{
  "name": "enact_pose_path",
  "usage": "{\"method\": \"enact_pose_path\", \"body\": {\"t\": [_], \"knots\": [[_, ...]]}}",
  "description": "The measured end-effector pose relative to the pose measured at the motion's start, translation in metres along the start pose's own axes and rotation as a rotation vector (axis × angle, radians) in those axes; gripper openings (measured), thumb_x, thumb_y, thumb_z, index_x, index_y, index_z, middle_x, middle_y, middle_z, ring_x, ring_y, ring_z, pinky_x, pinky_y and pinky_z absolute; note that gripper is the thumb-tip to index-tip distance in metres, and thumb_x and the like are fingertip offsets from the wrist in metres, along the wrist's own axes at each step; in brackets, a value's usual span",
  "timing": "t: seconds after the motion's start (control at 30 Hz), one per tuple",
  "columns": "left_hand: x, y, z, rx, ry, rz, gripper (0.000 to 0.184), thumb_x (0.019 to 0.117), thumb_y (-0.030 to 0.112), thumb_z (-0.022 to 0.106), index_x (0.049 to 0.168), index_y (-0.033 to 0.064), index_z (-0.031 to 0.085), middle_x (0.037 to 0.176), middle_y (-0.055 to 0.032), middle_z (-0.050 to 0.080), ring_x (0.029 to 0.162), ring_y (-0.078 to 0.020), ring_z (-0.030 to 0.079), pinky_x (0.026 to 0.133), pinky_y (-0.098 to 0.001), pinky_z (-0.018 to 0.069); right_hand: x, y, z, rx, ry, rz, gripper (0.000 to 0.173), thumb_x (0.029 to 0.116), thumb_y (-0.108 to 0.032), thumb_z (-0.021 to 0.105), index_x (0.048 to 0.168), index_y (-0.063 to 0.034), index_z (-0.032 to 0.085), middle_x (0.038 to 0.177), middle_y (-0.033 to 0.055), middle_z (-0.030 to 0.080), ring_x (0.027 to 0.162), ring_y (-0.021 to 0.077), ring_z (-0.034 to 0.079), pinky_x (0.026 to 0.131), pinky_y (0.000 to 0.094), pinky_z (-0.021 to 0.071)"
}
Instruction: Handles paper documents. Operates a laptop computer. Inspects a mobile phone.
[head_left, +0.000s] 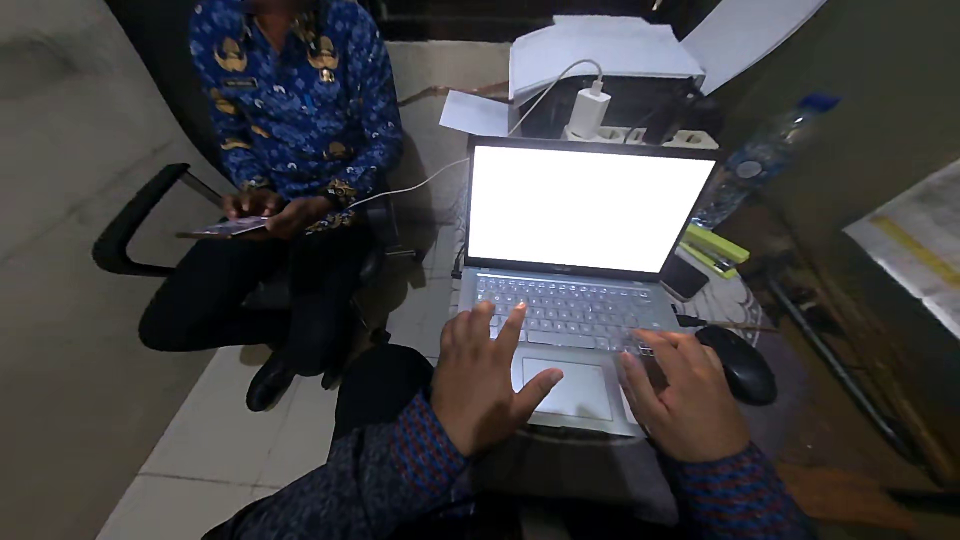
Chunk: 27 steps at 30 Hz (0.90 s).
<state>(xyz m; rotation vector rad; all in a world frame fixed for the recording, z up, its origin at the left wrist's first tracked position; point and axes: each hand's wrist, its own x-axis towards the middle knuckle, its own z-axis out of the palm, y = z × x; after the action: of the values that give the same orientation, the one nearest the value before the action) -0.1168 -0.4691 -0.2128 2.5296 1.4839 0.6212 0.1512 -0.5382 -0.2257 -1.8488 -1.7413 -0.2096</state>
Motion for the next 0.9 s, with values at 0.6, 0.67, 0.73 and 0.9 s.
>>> {"method": "enact_pose_path", "body": {"t": [0.6,0.67,0.73,0.9], "knots": [[-0.001,0.002,0.001,0.061,-0.009,0.011,0.09,0.0861,0.088,0.034,0.15,0.028,0.053,0.128,-0.0157,0.062,0.114,-0.0352,0.059,0.102,-0.0633,0.0406,0.002,-0.003,-0.001,-0.077,-0.089,0.067,0.054,0.0966,-0.057,0.051,0.122,-0.0144,0.073,0.125,0.0172,0.063,0.114,0.0373,0.06,0.093,0.0549,0.0518],[0.0,0.001,0.001,0.065,-0.009,0.011,0.091,0.0857,0.088,0.034,0.15,0.0275,0.053,0.127,-0.0156,0.062,0.113,-0.0354,0.059,0.102,-0.0644,0.0401,0.006,-0.006,0.0,-0.102,-0.125,0.076,0.06,0.0958,-0.063,0.048,0.127,-0.0163,0.072,0.135,0.0202,0.06,0.12,0.0413,0.058,0.096,0.0581,0.0502],[0.0,0.0,0.001,0.066,-0.008,0.015,0.091,0.0858,0.088,0.034,0.151,0.0274,0.053,0.127,-0.015,0.062,0.113,-0.0349,0.059,0.102,-0.0648,0.0401,0.01,-0.008,0.0,-0.127,-0.161,0.082,0.064,0.0953,-0.067,0.045,0.131,-0.0193,0.07,0.143,0.0221,0.056,0.126,0.0447,0.054,0.101,0.0611,0.0474],[0.001,-0.002,0.0,0.044,-0.042,0.002,0.09,0.0856,0.088,0.034,0.153,0.0308,0.049,0.13,-0.0146,0.061,0.116,-0.0346,0.059,0.104,-0.0654,0.0394,0.027,-0.014,0.003,-0.139,-0.205,0.071,0.067,0.0971,-0.069,0.041,0.137,-0.0204,0.066,0.15,0.023,0.05,0.131,0.0474,0.051,0.105,0.0654,0.0438]]}}
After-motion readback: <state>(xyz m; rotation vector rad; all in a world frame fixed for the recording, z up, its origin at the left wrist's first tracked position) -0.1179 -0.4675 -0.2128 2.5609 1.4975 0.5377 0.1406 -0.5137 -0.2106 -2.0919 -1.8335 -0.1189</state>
